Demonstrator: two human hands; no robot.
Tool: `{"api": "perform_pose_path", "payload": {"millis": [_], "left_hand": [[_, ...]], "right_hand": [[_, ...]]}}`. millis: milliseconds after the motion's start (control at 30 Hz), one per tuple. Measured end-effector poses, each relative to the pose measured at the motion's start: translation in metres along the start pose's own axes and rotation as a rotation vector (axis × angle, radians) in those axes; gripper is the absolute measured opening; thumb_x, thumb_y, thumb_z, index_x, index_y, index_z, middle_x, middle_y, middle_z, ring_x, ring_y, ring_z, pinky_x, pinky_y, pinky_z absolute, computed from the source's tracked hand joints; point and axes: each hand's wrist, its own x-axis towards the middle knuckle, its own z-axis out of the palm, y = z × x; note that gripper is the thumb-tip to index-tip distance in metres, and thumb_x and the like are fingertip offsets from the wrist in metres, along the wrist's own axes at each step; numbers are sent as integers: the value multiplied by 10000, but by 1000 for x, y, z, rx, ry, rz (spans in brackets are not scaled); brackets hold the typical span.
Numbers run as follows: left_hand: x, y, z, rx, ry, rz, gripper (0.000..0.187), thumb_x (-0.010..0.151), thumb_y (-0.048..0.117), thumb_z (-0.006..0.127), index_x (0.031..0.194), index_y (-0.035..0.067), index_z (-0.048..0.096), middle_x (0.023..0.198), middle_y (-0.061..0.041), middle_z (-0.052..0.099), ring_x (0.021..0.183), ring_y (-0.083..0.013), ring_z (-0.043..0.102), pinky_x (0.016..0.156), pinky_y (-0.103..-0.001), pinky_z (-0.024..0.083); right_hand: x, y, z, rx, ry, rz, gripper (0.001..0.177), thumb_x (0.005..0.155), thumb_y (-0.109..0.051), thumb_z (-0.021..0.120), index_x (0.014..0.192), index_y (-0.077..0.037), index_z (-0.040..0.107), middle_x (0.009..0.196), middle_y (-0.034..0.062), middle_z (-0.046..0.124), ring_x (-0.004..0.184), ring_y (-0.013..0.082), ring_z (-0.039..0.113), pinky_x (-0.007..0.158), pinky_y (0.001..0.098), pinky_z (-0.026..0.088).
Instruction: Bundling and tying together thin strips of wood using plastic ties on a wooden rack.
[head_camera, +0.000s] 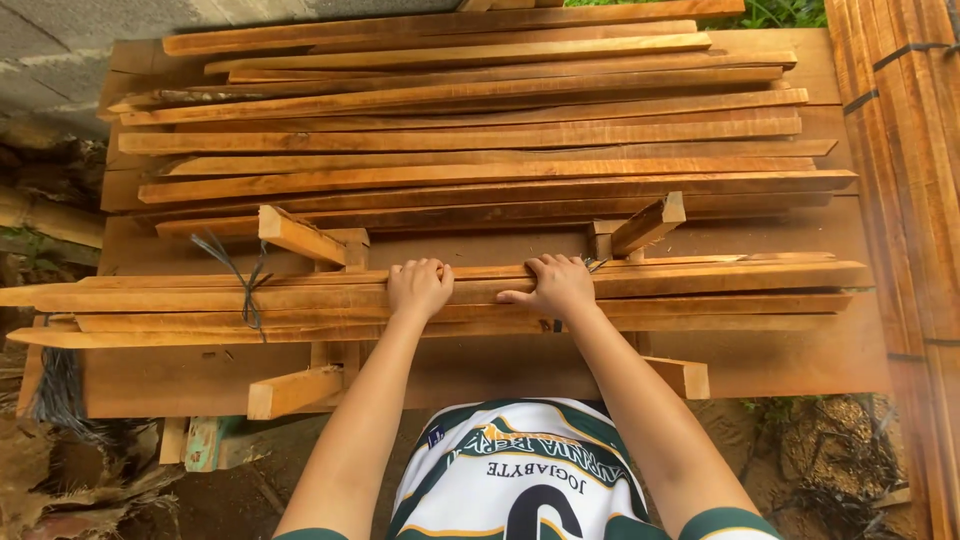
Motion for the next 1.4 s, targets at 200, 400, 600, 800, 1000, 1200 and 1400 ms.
{"api": "perform_pose_path", "payload": {"millis": [200, 400, 600, 800, 1000, 1200, 1400], "left_hand": [[-27, -8, 28, -47, 105, 8, 382, 964, 476, 449, 1161, 238, 674, 1136, 18, 721, 1231, -187, 607, 1158, -465, 263], [-95, 16, -4, -16, 108, -13, 459, 1048, 503, 381, 1324, 189, 572, 1393, -17, 577, 1407, -227, 419, 1214, -544, 133], [-113, 13, 2, -27, 175, 43, 473, 1075, 504, 393, 1356, 154, 542, 1366, -51, 557, 1412, -257, 408, 1233, -557, 144], [-95, 3, 30, 31, 138, -43, 425, 1022, 589, 399, 1201, 252, 587, 1180, 34, 603, 1293, -185, 486, 1208, -550, 183], [-96, 16, -30, 59, -135, 65, 746, 928, 777, 361, 1282, 156, 573, 1308, -70, 613, 1265, -261, 541, 1116, -491, 278], [-75, -25, 5, 352, -61, 394, 1024, 449, 610, 794, 1309, 150, 483, 1185, -43, 548, 1095, -253, 570, 925, -409, 424], [-83, -32, 2, 240, 71, 475, 1069, 388, 613, 871, 1293, 166, 520, 1099, -10, 559, 1043, -223, 570, 914, -381, 438]], "right_hand": [[-33, -2, 17, 7, 167, -41, 920, 708, -898, 602, 1308, -200, 616, 1279, 5, 670, 1269, 199, 588, 1062, 404, 385], [-79, -12, 49, 51, 374, -33, 981, 560, -795, 780, 1309, -204, 550, 1296, -16, 610, 1287, 192, 517, 1087, 410, 310], [-94, -17, 44, 85, 247, 4, 968, 599, -751, 801, 1341, -207, 500, 1329, -14, 575, 1330, 185, 466, 1151, 429, 283], [-74, -11, 28, -68, 34, -74, 1007, 566, -820, 726, 1320, -195, 487, 1261, 11, 583, 1276, 212, 536, 1113, 444, 332], [-50, 8, 68, -195, 83, -134, 1035, 473, -889, 662, 1226, -194, 515, 1162, 11, 597, 1166, 205, 586, 999, 390, 409], [-59, 5, 48, -152, 143, -215, 995, 533, -850, 666, 1281, -209, 526, 1147, 4, 600, 1191, 201, 576, 1028, 358, 412], [-64, 2, 44, -141, 164, -213, 982, 518, -809, 706, 1271, -202, 534, 1107, 3, 590, 1131, 192, 578, 1013, 354, 426]]}}
